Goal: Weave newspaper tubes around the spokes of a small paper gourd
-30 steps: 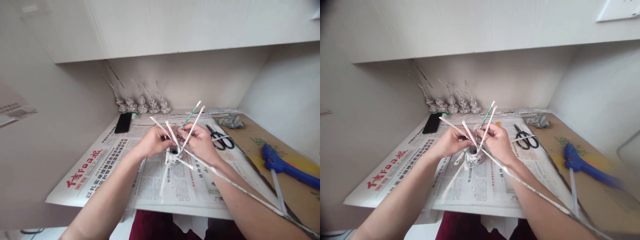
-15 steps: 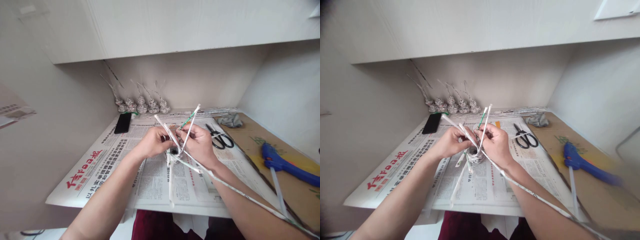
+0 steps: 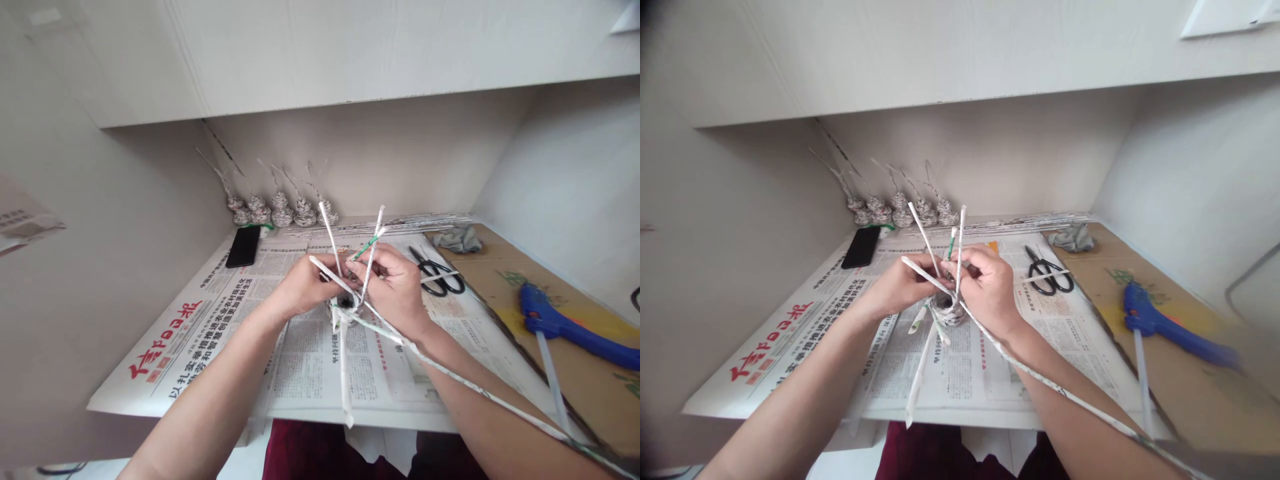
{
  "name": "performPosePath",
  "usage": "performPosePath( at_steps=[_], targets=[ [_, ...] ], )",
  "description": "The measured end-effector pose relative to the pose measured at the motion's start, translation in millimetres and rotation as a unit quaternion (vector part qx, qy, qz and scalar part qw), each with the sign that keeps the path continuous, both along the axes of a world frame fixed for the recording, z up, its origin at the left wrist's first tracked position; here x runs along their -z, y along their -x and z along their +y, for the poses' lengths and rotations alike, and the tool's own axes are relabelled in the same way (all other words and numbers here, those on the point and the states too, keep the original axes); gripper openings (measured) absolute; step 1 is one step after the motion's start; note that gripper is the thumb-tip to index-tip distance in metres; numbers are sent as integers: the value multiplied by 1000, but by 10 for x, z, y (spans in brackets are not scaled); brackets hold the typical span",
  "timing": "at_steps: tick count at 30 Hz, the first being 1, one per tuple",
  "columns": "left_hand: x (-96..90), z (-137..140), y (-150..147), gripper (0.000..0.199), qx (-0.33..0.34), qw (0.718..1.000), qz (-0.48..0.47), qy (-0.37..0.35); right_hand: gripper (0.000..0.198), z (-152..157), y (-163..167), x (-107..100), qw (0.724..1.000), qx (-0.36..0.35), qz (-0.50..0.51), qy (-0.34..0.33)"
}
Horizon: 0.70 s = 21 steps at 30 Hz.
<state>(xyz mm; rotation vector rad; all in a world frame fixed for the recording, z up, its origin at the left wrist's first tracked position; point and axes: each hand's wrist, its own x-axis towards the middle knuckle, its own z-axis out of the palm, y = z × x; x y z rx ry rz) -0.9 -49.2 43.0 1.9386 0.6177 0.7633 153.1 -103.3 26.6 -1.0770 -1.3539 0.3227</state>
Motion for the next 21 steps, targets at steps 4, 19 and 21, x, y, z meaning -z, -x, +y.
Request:
performPosePath(
  at_steps=[4,19,21],
  targets=[
    [20,1,-10,20,-40,998,13,-37,19,28,-18,31,996,-27,47,68],
    [126,117,-47,12,-108,992,-61,-12,14,93,-80,85,984,7,-99,148],
    [132,129,-43,8,-130,990,-61,-17,9,98,-65,102,987,1,-84,135]
  ],
)
